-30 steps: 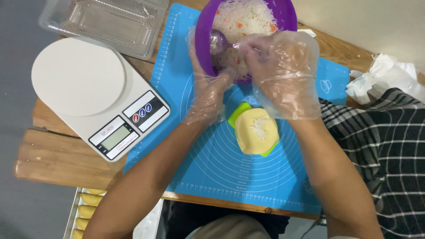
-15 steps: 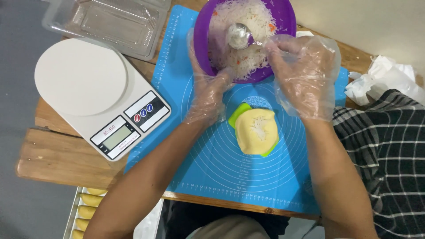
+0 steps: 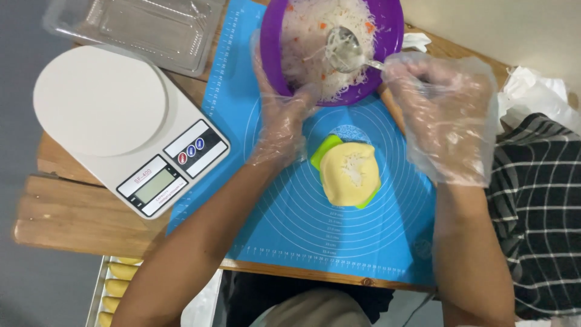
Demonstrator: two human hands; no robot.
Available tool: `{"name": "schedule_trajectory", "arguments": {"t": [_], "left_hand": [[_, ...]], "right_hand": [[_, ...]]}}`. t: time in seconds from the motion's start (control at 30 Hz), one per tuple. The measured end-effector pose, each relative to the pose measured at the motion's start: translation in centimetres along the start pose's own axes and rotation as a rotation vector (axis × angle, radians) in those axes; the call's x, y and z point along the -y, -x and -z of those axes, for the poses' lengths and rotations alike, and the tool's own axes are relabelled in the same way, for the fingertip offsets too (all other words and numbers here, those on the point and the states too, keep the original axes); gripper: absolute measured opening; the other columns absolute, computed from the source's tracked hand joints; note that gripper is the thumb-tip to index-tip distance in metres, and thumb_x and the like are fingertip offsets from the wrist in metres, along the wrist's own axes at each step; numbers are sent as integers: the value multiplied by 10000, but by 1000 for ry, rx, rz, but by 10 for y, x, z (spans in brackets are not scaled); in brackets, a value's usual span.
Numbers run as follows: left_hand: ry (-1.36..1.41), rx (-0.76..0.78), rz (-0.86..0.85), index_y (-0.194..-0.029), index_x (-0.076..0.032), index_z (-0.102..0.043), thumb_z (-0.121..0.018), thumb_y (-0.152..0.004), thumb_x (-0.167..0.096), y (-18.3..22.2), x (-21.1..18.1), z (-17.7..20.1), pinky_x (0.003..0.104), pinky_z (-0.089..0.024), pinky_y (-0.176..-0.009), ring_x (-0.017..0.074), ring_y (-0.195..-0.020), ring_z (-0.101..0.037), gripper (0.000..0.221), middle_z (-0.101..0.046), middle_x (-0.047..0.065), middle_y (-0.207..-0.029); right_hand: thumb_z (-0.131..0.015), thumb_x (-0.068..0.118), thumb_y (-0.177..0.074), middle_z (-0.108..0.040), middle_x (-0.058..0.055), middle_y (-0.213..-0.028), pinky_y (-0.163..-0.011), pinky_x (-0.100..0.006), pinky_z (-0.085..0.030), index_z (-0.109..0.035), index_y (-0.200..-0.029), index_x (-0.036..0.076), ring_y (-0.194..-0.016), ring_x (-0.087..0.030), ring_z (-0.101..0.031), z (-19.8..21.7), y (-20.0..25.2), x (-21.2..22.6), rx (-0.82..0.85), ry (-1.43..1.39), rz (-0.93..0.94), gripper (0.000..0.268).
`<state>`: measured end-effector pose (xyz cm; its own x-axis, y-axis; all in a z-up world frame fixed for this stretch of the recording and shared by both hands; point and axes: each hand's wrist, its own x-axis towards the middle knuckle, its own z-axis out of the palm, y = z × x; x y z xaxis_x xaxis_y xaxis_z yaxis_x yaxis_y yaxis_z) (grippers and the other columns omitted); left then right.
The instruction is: Shaping pastries by rolling dough, adding filling, and using a plastic mold.
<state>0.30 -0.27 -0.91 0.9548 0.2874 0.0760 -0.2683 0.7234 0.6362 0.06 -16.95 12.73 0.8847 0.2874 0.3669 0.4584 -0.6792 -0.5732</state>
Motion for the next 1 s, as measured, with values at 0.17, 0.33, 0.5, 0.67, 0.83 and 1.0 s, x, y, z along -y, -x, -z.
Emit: {"name": "schedule_trajectory", "arguments": {"t": [0.17, 0.33, 0.5, 0.67, 0.83, 1.0], "left_hand": [[50, -5, 19, -1612, -425, -119, -651, -863, 130, 0, -1, 1, 670, -615, -1076, 448, -1505, -411, 1074, -222, 216, -1694], [23, -53, 98, -1606, -437, -77, -734, -874, 18, 0, -3, 0, 672, -678, -957, 439, -1481, -452, 1084, -291, 179, -1670], [-62, -109, 149, -1591, -454, -55, -718, -843, 2, -1, -8, -5, 669, -680, -936, 424, -1395, -545, 1099, -302, 186, -1659], [-65, -125, 145, -1583, -471, -77, -668, -828, 54, -1, -7, -4, 703, -653, -948, 404, -1341, -591, 1093, -294, 183, -1663], [-16, -123, 146, -1594, -455, -57, -755, -797, 8, -2, -10, -8, 660, -669, -928, 415, -1414, -531, 1156, -364, 189, -1638], [-17, -65, 115, -1591, -469, -59, -730, -825, 33, -1, -10, -6, 697, -663, -930, 419, -1385, -564, 1136, -308, 198, -1673]], "right_hand": [[-685, -268, -1131, -691, -277, -814, -540, -322, -518, -699, -951, -197, -630, -253, -660, 32, 42, 14, -40, 184, 358, 194], [-822, -262, -1091, -778, -200, -1030, -581, -369, -474, -709, -1063, -55, -693, -268, -676, 49, 97, 1, -65, 641, 523, 237], [-755, 179, -1113, -549, 42, -726, -557, -299, -342, -778, -875, 206, -558, -127, -412, 31, 120, -3, -189, 1140, 574, 241], [-960, 50, -1111, -822, 22, -943, -514, -311, -407, -752, -888, 91, -592, -153, -623, 42, 110, -1, -46, 959, 506, 307], [-925, -39, -1139, -830, -100, -970, -565, -351, -479, -780, -999, 40, -657, -226, -643, 45, 81, 21, -3, 815, 448, 217], [-763, -48, -1231, -778, -18, -1069, -703, -270, -548, -614, -1528, 176, -748, -124, -610, 27, 58, -12, -131, 1010, 638, 401]]}}
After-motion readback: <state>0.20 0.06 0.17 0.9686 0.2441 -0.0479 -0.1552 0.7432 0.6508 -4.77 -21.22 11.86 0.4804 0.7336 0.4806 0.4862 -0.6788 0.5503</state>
